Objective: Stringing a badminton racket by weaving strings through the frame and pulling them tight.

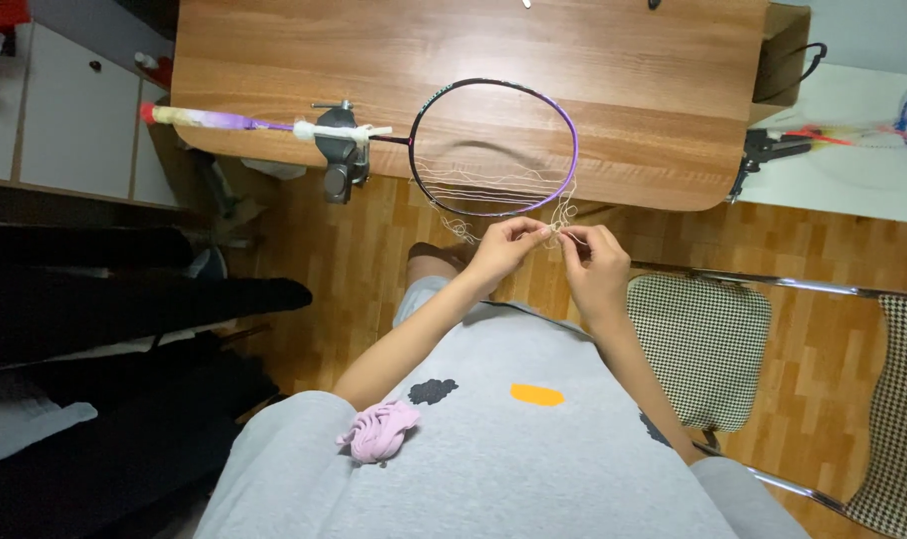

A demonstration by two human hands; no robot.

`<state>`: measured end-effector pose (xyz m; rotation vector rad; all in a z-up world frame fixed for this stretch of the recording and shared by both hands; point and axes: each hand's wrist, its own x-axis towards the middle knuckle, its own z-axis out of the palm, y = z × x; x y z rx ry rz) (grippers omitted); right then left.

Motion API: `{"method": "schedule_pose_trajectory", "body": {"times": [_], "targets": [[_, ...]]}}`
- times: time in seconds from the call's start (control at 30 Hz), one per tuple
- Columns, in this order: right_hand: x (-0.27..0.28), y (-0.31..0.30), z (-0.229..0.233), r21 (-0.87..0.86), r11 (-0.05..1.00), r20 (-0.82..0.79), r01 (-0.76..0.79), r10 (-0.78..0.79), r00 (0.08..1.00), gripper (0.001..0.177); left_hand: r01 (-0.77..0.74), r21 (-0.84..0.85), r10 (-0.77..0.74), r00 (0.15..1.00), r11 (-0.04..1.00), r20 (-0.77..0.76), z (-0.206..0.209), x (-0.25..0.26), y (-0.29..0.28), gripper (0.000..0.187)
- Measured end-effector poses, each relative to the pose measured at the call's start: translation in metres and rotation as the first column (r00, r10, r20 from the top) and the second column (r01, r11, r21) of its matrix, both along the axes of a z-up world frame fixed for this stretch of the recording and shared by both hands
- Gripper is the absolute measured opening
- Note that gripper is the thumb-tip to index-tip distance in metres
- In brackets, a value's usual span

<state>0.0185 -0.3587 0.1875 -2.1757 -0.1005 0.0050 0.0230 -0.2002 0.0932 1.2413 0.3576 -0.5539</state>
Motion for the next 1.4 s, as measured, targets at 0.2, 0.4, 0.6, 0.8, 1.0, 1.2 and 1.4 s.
{"method": "schedule_pose_trajectory", "body": {"times": [0.2, 0.4, 0.6, 0.8, 1.0, 1.2, 1.4], "targets": [[0.003, 0.002, -0.004, -0.039, 0.997, -0.141, 0.059, -0.064, 0.988, 0.010, -0.004, 0.001, 0.004, 1.000, 1.000, -0.002, -0.005, -0.001, 0.001, 0.022], [0.000, 0.003, -0.019, 0.101, 0.986, -0.212, 0.133, -0.110, 0.971, 0.011, 0.016, -0.103, -0.022, 0.998, 0.995, -0.058, -0.011, -0.004, 0.005, 0.023], [0.000, 0.002, -0.017, 0.051, 0.997, -0.145, 0.051, -0.043, 0.988, 0.011, 0.064, -0.139, -0.080, 0.991, 0.988, -0.111, -0.013, -0.004, 0.006, 0.021], [0.004, 0.001, -0.005, 0.094, 0.993, -0.184, 0.073, -0.055, 0.981, 0.011, 0.090, -0.057, -0.091, 0.996, 0.994, -0.021, -0.006, -0.004, 0.007, 0.022], [0.001, -0.018, -0.042, 0.283, 0.940, -0.344, 0.190, -0.086, 0.935, 0.011, 0.001, -0.245, -0.012, 0.999, 0.970, -0.040, -0.008, -0.004, 0.008, 0.026], [-0.003, -0.021, -0.035, 0.276, 0.948, -0.272, 0.160, -0.083, 0.959, 0.010, 0.076, -0.048, -0.067, 0.982, 0.996, 0.175, -0.023, 0.001, -0.001, 0.023], [-0.002, -0.025, -0.027, 0.041, 0.999, 0.021, 0.016, -0.017, 1.000, 0.008, 0.163, 0.122, -0.182, 0.970, 0.979, 0.161, -0.019, 0.012, -0.003, 0.020]]}}
